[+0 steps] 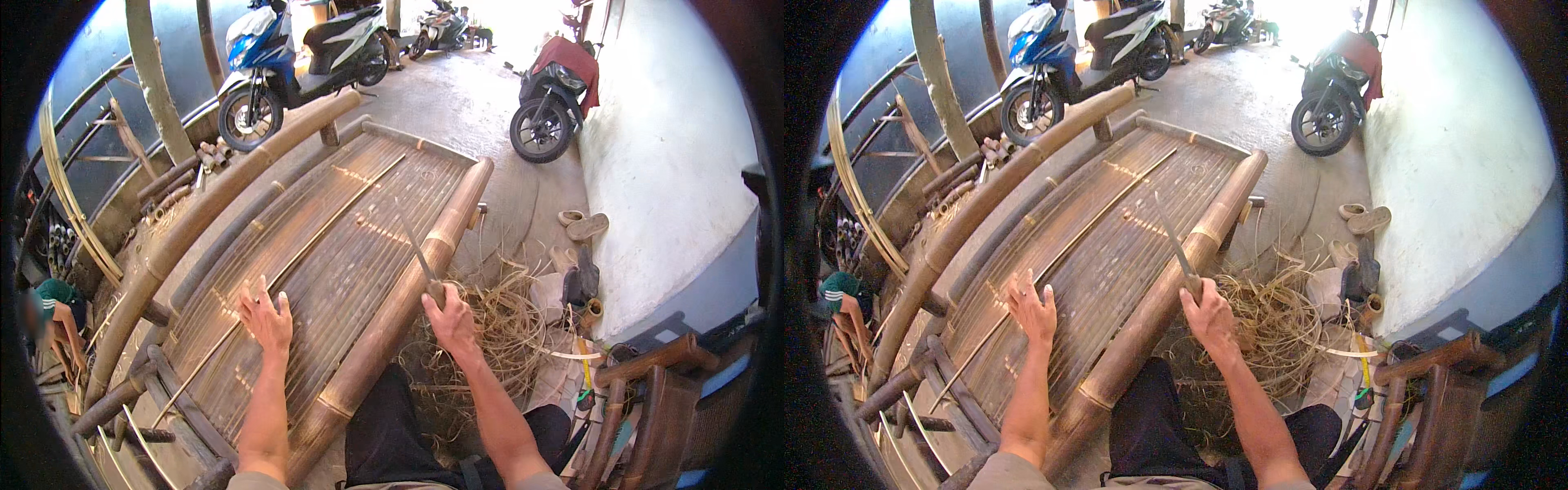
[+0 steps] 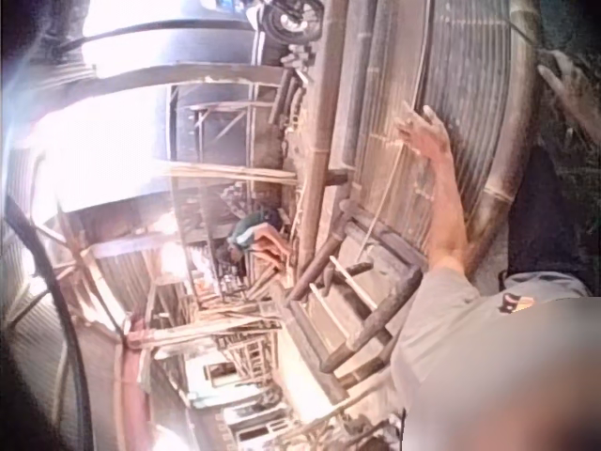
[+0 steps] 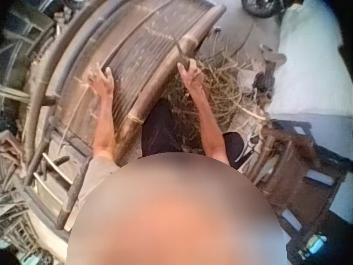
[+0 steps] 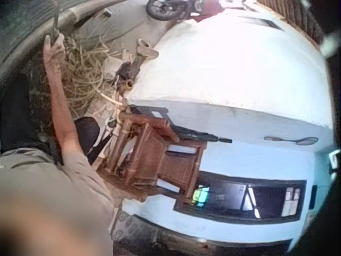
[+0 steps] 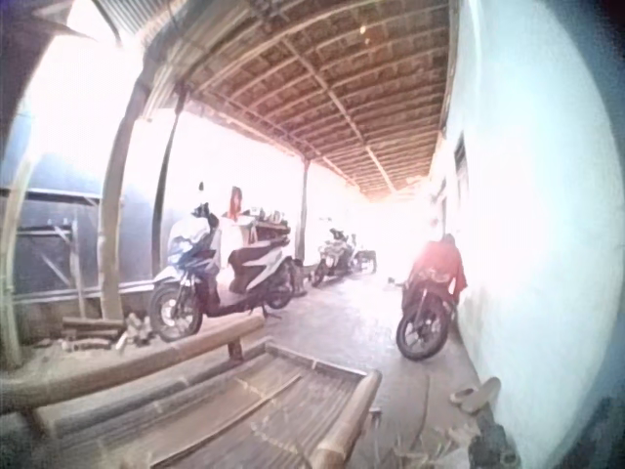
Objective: The person weaves thin bamboo strips into a bamboo frame using a knife to split and prepare the strips. They repeatedly insert the strips into the frame and trim excess material.
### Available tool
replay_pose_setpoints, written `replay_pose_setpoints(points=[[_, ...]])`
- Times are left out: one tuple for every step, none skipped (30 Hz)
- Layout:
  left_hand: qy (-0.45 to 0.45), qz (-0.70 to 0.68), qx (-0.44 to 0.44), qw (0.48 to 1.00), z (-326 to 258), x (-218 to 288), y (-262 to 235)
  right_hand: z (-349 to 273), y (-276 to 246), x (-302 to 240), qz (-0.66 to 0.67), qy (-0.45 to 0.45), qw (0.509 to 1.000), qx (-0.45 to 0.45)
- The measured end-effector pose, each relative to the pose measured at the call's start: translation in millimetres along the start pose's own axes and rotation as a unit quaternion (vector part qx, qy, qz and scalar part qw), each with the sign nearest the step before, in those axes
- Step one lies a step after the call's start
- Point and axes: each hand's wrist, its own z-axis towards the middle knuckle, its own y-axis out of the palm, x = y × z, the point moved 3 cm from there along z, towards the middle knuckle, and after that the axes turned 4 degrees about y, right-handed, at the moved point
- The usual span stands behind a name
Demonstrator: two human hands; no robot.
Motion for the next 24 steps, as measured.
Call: replay_pose_setpoints(points=[[0.009, 0.018, -0.027, 0.999, -0.6, -0.6, 3.3, 6.0, 8.8, -5.1, -0.026, 0.005, 1.0, -0.003], [0.006, 0.022, -0.037, 0.999, -1.3, -2.1, 5.5, 8.7, 17.2, -8.4, -0.039, 0.018, 0.999, -0.024], [0.0, 0.028, -0.044, 0.999, -1.1, -4.1, 7.4, 10.8, 24.9, -11.6, -0.049, 0.028, 0.998, -0.038], [-0.007, 0.03, -0.058, 0.998, -1.2, -5.6, 9.3, 11.8, 31.5, -13.6, -0.062, 0.045, 0.996, -0.055], [-0.01, 0.037, -0.073, 0.997, -0.7, -6.4, 11.1, 11.7, 35.7, -16.3, -0.093, 0.042, 0.993, -0.052], [-0.017, 0.04, -0.095, 0.995, -0.6, -6.3, 12.8, 12.2, 38.3, -18.4, -0.107, 0.042, 0.992, -0.047], [-0.028, 0.049, -0.124, 0.991, -0.4, -5.9, 14.6, 12.1, 40.3, -19.2, -0.126, 0.051, 0.989, -0.054], [-0.032, 0.047, -0.125, 0.991, 0.0, -4.1, 14.0, 13.2, 40.6, -20.5, -0.143, 0.051, 0.987, -0.052], [-0.037, 0.05, -0.127, 0.99, 1.0, -1.7, 13.1, 14.4, 41.0, -21.1, -0.15, 0.053, 0.985, -0.069], [-0.029, 0.057, -0.114, 0.991, 3.1, 1.6, 11.2, 16.5, 39.9, -22.3, -0.154, 0.045, 0.984, -0.075], [-0.035, 0.053, -0.119, 0.991, 4.8, 4.2, 9.6, 18.7, 38.4, -23.3, -0.162, 0.039, 0.983, -0.081], [-0.027, 0.053, -0.109, 0.992, 6.5, 7.3, 6.9, 20.4, 36.1, -24.0, -0.145, 0.043, 0.985, -0.085], [-0.018, 0.052, -0.1, 0.993, 7.8, 10.2, 4.3, 21.2, 33.7, -24.8, -0.133, 0.049, 0.986, -0.088], [-0.015, 0.052, -0.105, 0.993, 8.7, 12.1, 3.1, 19.3, 30.2, -25.9, -0.121, 0.055, 0.987, -0.09], [-0.012, 0.052, -0.108, 0.993, 8.9, 13.3, 2.2, 15.5, 26.4, -26.8, -0.072, 0.073, 0.99, -0.098], [-0.001, 0.055, -0.101, 0.993, 9.5, 14.7, 1.9, 7.5, 21.1, -27.5, -0.03, 0.102, 0.987, -0.123], [0.002, 0.049, -0.102, 0.994, 10.2, 14.8, 2.5, -3.0, 13.9, -29.0, 0.012, 0.133, 0.981, -0.137], [-0.005, 0.056, -0.115, 0.992, 11.5, 14.3, 4.4, -14.8, 6.7, -31.5, 0.057, 0.17, 0.972, -0.151], [0.003, 0.062, -0.112, 0.992, 13.5, 14.2, 5.2, -30.6, -4.4, -35.2, 0.086, 0.198, 0.964, -0.156], [-0.013, 0.066, -0.145, 0.987, 15.6, 13.1, 7.6, -47.5, -17.9, -38.5, 0.11, 0.233, 0.951, -0.169], [0.053, 0.073, -0.087, 0.992, 18.6, 16.7, 1.7, -63.9, -32.5, -43.0, 0.114, 0.256, 0.944, -0.173], [0.02, 0.03, -0.148, 0.988, 19.6, 15.2, -0.4, -77.2, -46.1, -44.7, 0.1, 0.316, 0.922, -0.201], [-0.014, -0.014, -0.211, 0.977, 20.8, 14.0, -7.4, -92.4, -65.3, -49.7, 0.139, 0.357, 0.897, -0.222], [-0.048, -0.055, -0.27, 0.96, 22.2, 13.5, -19.4, -97.2, -79.8, -55.3, 0.153, 0.382, 0.884, -0.223]])
